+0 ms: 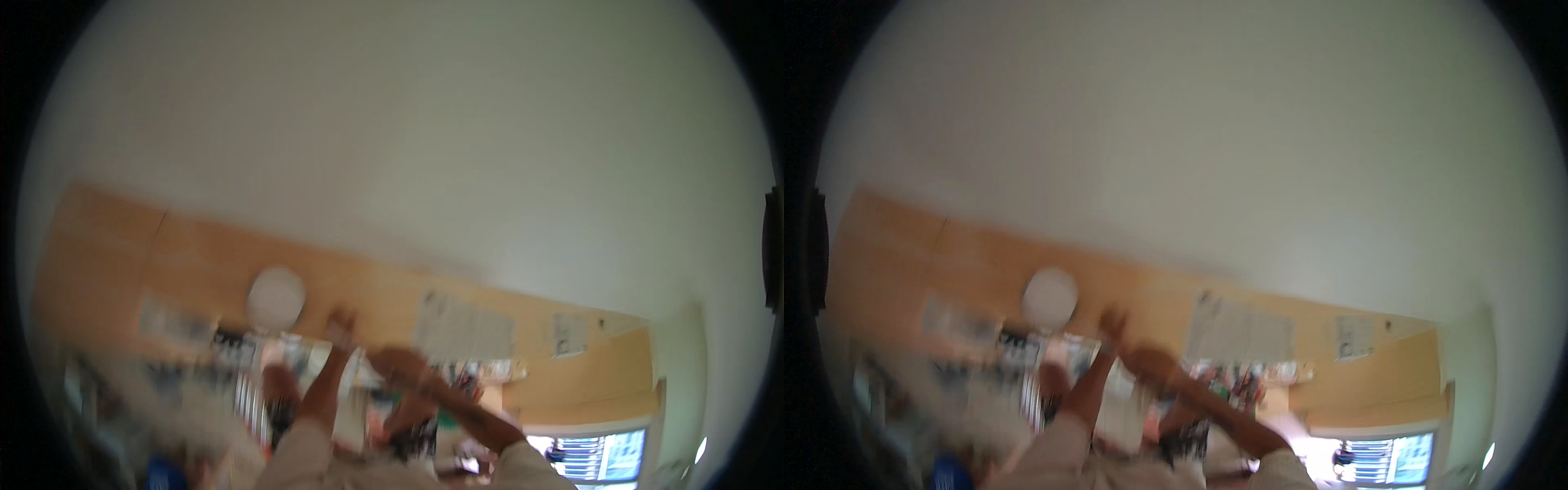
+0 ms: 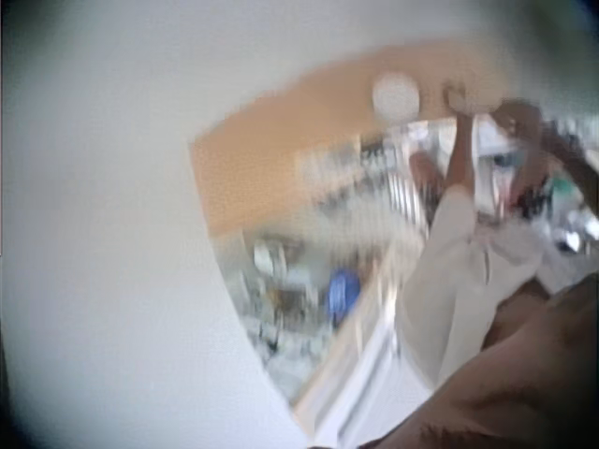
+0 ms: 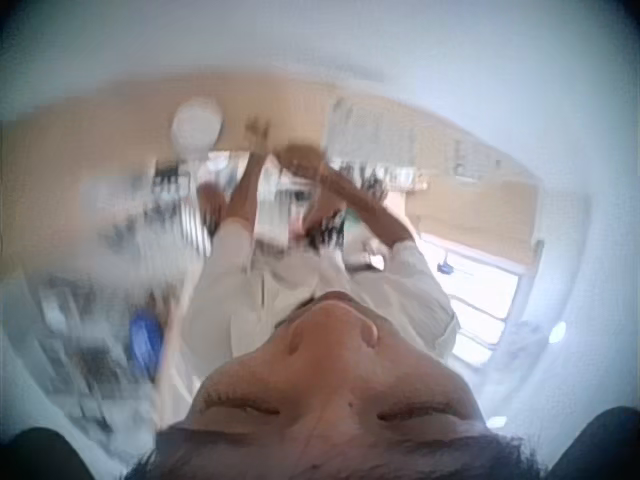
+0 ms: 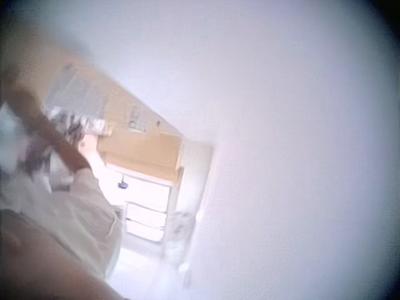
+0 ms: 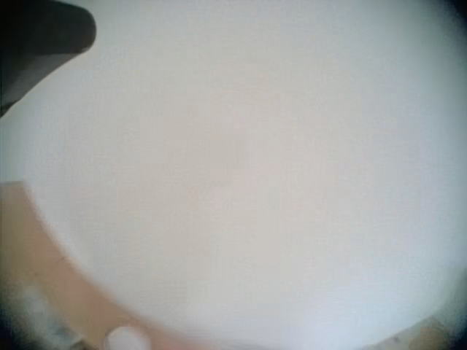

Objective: The person paints a ceiling using a brush, repeatedly dipping it into a paint can and applying paint in long strokes. They reposition a ladder and adjust their stance to reach different sections of the ceiling.

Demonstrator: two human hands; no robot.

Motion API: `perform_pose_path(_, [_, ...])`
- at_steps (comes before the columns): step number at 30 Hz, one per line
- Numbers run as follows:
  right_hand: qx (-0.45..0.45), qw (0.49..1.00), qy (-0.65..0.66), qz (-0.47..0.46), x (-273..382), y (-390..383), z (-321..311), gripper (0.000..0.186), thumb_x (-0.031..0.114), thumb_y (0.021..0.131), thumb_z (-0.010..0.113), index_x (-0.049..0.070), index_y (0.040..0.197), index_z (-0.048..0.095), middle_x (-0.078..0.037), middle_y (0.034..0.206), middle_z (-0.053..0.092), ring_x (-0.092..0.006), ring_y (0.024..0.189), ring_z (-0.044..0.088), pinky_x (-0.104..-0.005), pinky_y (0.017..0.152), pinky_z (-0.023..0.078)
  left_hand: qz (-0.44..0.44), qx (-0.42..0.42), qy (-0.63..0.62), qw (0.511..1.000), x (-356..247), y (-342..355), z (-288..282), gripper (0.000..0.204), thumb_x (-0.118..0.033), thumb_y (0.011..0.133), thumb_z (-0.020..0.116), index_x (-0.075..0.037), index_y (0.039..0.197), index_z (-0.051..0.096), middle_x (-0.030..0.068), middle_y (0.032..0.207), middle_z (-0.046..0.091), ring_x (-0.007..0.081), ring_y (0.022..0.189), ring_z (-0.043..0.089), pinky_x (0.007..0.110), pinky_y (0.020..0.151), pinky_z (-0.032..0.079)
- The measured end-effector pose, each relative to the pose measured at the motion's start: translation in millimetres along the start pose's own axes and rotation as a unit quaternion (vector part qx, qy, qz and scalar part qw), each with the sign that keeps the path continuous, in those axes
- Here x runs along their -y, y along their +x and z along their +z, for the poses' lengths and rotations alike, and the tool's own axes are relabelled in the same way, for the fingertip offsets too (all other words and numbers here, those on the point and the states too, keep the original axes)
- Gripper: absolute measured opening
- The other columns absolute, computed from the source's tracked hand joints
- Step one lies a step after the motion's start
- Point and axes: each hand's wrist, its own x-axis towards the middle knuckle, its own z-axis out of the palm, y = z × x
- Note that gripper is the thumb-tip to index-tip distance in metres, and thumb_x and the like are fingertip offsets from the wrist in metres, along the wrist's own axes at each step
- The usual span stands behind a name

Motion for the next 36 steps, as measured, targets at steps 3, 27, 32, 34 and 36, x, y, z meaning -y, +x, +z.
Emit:
perform_pose_path(3, [-0.221, 0.975, -0.03, 0.014, 0, 56, 22, 0.026, 0.02, 0.081, 0.07, 0.005, 0.103, 0.066, -0.013, 0.099, 0.066, -0.0305, 0.089, 0.066, -0.038, 0.076, 0.053, -0.07, 0.045, -0.012, 0.996, 10, 19, 11, 0.052, -0.023, 0.076, 0.073, -0.009, 0.123, 0.056, 0.0228, 0.135, 0.05, 0.0429, 0.127, 0.044, 0.059, 0.102, 0.035])
perform_pose_path(27, [-0.213, 0.936, 0.232, 0.157, -95, 214, 93, 0.018, 0.012, 0.091, 0.069, -0.001, 0.102, 0.071, -0.012, 0.087, 0.073, -0.0163, 0.079, 0.071, -0.0301, 0.076, 0.057, -0.394, 0.239, -0.084, 0.884, -34, 34, 13, 0.063, -0.036, 0.101, 0.044, -0.009, 0.153, 0.022, 0.0109, 0.157, 0.027, 0.0282, 0.146, 0.024, 0.046, 0.12, 0.017])
perform_pose_path(32, [-0.213, 0.935, 0.232, 0.165, -104, 212, 99, 0.015, 0.013, 0.091, 0.069, 0.001, 0.101, 0.072, -0.01, 0.084, 0.072, -0.0149, 0.078, 0.07, -0.0293, 0.076, 0.057, -0.228, 0.376, 0.208, 0.874, -29, 21, 34, 0.067, -0.039, 0.1, 0.042, -0.01, 0.155, 0.016, 0.0117, 0.158, 0.024, 0.0311, 0.147, 0.021, 0.048, 0.12, 0.016])
perform_pose_path(34, [-0.217, 0.927, 0.255, 0.172, -109, 211, 100, 0.018, 0.013, 0.092, 0.069, -0.001, 0.102, 0.07, -0.009, 0.083, 0.071, -0.0147, 0.077, 0.07, -0.029, 0.075, 0.057, -0.148, 0.413, 0.319, 0.84, -28, 18, 41, 0.069, -0.04, 0.099, 0.042, -0.011, 0.155, 0.015, 0.0117, 0.159, 0.022, 0.0321, 0.147, 0.021, 0.049, 0.12, 0.017])
perform_pose_path(36, [-0.257, 0.899, 0.299, 0.191, -106, 210, 94, 0.016, 0.011, 0.092, 0.068, -0.003, 0.1, 0.069, -0.01, 0.081, 0.071, -0.015, 0.074, 0.07, -0.0277, 0.071, 0.057, -0.192, 0.437, 0.24, 0.845, -33, 32, 30, 0.069, -0.041, 0.099, 0.042, -0.011, 0.155, 0.017, 0.0119, 0.161, 0.02, 0.0331, 0.148, 0.018, 0.051, 0.119, 0.017])
